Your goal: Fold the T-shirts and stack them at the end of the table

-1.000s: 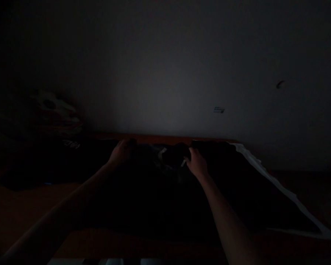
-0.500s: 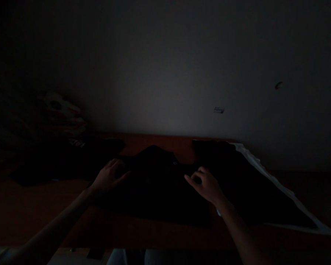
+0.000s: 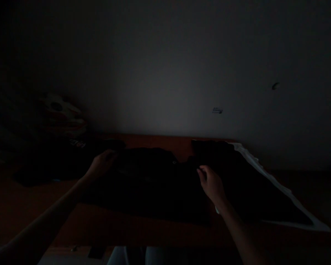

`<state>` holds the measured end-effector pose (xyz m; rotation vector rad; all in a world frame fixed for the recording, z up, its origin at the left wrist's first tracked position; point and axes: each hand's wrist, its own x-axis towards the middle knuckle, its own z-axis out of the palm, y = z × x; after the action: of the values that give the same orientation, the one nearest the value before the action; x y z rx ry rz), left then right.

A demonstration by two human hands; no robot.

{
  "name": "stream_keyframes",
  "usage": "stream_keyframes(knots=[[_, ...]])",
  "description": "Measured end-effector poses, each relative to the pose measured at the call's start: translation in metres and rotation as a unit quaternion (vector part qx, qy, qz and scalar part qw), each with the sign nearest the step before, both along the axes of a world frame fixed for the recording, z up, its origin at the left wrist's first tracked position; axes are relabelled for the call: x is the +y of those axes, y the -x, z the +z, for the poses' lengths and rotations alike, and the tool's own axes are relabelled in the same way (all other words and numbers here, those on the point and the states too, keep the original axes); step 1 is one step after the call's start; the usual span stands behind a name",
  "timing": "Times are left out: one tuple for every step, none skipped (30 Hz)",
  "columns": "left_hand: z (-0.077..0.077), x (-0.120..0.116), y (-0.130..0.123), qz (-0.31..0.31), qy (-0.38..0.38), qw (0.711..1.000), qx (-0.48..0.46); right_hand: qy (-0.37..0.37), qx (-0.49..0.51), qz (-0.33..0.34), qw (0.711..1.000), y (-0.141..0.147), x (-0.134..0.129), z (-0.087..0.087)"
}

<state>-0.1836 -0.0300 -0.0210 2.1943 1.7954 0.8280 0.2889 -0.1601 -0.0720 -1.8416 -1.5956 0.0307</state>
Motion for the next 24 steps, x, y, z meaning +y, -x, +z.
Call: stream_keyframes(knots=[[0.005, -0.003, 0.014, 0.044, -0.024, 0.998, -0.046, -0.006, 0.019, -0.026, 0.999, -0.009, -0.005, -0.003], [0.009, -0.008, 0.030, 0.082, -0.044, 0.993, -0.078, -0.005, 0.033, -0.048, 0.998, -0.018, -0.010, -0.008], [0.011, -0.013, 0.048, 0.111, -0.058, 0.987, -0.097, 0.000, 0.042, -0.063, 0.997, -0.028, -0.016, -0.014], [0.012, -0.020, 0.067, 0.141, -0.070, 0.982, -0.105, 0.007, 0.046, -0.070, 0.996, -0.038, -0.022, -0.020], [0.011, -0.026, 0.087, 0.164, -0.074, 0.979, -0.097, 0.014, 0.048, -0.071, 0.996, -0.047, -0.028, -0.026], [0.009, -0.033, 0.105, 0.182, -0.070, 0.978, -0.075, 0.019, 0.049, -0.068, 0.996, -0.054, -0.034, -0.032], [0.007, -0.040, 0.121, 0.189, -0.052, 0.980, -0.037, 0.019, 0.051, -0.064, 0.996, -0.060, -0.039, -0.037], [0.004, -0.045, 0.134, 0.192, -0.032, 0.981, 0.009, 0.013, 0.054, -0.062, 0.997, -0.064, -0.043, -0.041], [0.001, -0.051, 0.142, 0.192, -0.018, 0.980, 0.048, 0.000, 0.058, -0.063, 0.996, -0.066, -0.045, -0.043], [-0.002, -0.054, 0.145, 0.187, -0.011, 0.979, 0.078, -0.017, 0.062, -0.067, 0.996, -0.065, -0.047, -0.042], [-0.003, -0.057, 0.142, 0.177, -0.013, 0.980, 0.094, -0.035, 0.065, -0.071, 0.995, -0.062, -0.046, -0.039], [-0.005, -0.058, 0.134, 0.159, -0.022, 0.982, 0.096, -0.050, 0.066, -0.072, 0.994, -0.057, -0.045, -0.035], [-0.006, -0.058, 0.121, 0.129, -0.032, 0.987, 0.089, -0.063, 0.062, -0.069, 0.994, -0.050, -0.041, -0.029], [-0.007, -0.057, 0.103, 0.089, -0.040, 0.992, 0.079, -0.075, 0.052, -0.057, 0.994, -0.042, -0.037, -0.023], [-0.008, -0.055, 0.084, 0.041, -0.044, 0.996, 0.069, -0.086, 0.032, -0.037, 0.995, -0.034, -0.032, -0.016], [-0.009, -0.053, 0.062, -0.008, -0.045, 0.997, 0.063, -0.098, 0.003, -0.010, 0.995, -0.026, -0.026, -0.010], [-0.012, -0.049, 0.041, -0.054, -0.044, 0.996, 0.060, -0.112, -0.030, 0.016, 0.993, -0.019, -0.019, -0.005], [-0.014, -0.046, 0.020, -0.094, -0.035, 0.993, 0.064, -0.122, -0.064, 0.039, 0.990, -0.013, -0.012, 0.000], [-0.017, -0.042, 0.000, -0.121, -0.023, 0.990, 0.072, -0.124, -0.095, 0.056, 0.986, -0.009, -0.005, 0.003], [-0.021, -0.037, -0.017, -0.139, -0.008, 0.987, 0.085, -0.116, -0.118, 0.068, 0.984, -0.006, 0.002, 0.005], [-0.024, -0.032, -0.032, -0.150, 0.008, 0.984, 0.099, -0.101, -0.135, 0.076, 0.983, -0.005, 0.009, 0.006], [-0.027, -0.026, -0.044, -0.153, 0.022, 0.981, 0.113, -0.080, -0.147, 0.079, 0.983, -0.005, 0.015, 0.007], [-0.030, -0.019, -0.053, -0.150, 0.037, 0.980, 0.125, -0.054, -0.156, 0.081, 0.983, -0.005, 0.022, 0.007], [-0.033, -0.012, -0.060, -0.144, 0.050, 0.979, 0.134, -0.028, -0.163, 0.081, 0.983, -0.006, 0.027, 0.007]])
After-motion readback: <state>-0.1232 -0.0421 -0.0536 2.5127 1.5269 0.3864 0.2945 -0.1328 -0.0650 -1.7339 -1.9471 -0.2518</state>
